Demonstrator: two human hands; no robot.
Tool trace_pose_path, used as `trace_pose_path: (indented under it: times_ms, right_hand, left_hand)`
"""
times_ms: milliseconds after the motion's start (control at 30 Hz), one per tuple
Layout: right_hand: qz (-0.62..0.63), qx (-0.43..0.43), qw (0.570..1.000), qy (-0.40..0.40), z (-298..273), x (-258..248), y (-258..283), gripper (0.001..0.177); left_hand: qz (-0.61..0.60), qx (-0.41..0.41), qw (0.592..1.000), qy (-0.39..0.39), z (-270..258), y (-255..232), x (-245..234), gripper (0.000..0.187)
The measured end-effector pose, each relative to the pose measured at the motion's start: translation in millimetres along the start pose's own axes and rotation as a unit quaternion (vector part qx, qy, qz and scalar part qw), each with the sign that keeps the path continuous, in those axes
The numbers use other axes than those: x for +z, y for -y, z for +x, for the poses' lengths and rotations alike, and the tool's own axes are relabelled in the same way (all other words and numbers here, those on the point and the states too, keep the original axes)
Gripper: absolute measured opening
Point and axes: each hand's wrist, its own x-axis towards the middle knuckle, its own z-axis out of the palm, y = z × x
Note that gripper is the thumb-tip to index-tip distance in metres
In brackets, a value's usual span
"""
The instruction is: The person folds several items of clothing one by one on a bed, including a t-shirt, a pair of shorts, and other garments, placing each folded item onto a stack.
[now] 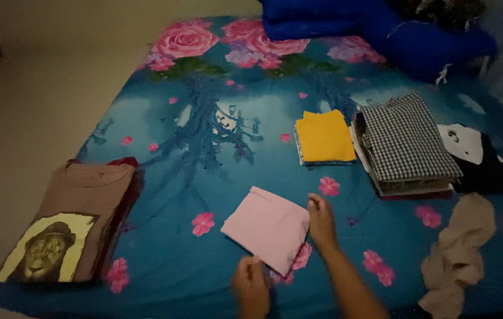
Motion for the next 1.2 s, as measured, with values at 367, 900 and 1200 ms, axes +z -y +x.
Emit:
trace_pose_path:
  times_ms: [367,900,1200]
  right_hand:
    - [-0.381,-0.057,0.854,0.349,-79.5,-12.7,155.5,0.083]
    - [-0.427,0.072,0.86,0.271,-20.7,4.8,155.7,0.086]
    - [-0.352,-0.146,0.846,0.373,-95.5,-30.3,138.8,0.064]
  left_hand:
    - [0.484,0.366,0.748,0.27,94.3,-53.7,23.2,0.054]
    - [0.559,0.298,0.73,0.257,152.2,-59.1,10.8,0.061]
    - [0.527,0.28,0.776,0.204,144.2,-63.4,5.8,0.06]
